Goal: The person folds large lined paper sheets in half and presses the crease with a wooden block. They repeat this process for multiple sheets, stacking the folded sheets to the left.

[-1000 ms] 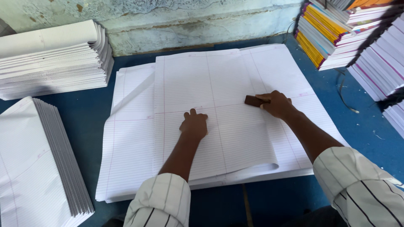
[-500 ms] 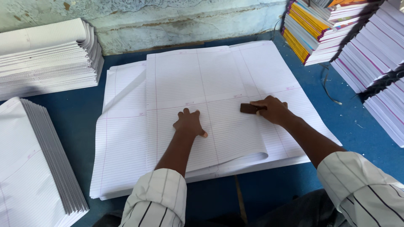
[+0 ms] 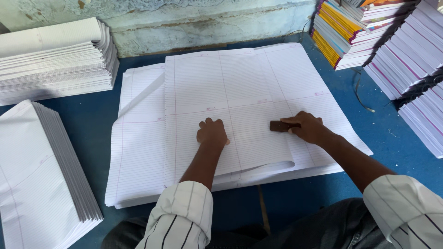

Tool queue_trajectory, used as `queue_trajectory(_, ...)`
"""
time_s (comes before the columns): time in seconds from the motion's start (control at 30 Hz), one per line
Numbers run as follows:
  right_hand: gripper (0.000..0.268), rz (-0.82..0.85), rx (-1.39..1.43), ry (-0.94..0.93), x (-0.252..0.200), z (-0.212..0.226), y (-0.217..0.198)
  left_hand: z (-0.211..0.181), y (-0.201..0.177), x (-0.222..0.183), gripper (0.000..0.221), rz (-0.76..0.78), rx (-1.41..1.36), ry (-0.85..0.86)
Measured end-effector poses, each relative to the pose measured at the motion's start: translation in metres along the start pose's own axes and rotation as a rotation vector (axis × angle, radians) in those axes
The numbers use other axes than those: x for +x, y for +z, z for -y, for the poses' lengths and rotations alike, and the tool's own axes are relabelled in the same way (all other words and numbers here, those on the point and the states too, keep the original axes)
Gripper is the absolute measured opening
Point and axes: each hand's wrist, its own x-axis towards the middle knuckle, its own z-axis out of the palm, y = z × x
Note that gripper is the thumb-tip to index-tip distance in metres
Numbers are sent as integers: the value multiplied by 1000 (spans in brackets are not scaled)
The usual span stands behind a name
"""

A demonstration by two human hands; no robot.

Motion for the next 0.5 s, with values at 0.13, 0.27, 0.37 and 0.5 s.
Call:
queue_trajectory(0.13, 44, 6, -3, -22, -14, -6, 3, -1, 5, 0, 59, -6, 12, 3)
queue_trajectory(0.27, 46, 0, -5, -107, -26, -14, 4, -1, 9, -2, 53, -19, 4, 4)
queue_trajectory(0.37, 48, 3, 9, -178, -33, -20, 5, -1, 12, -3, 48, -40, -3, 10)
queue_trajectory(0.5, 48, 16, 43, -245, -44, -28, 8, 0, 17, -5, 46, -71, -17, 20)
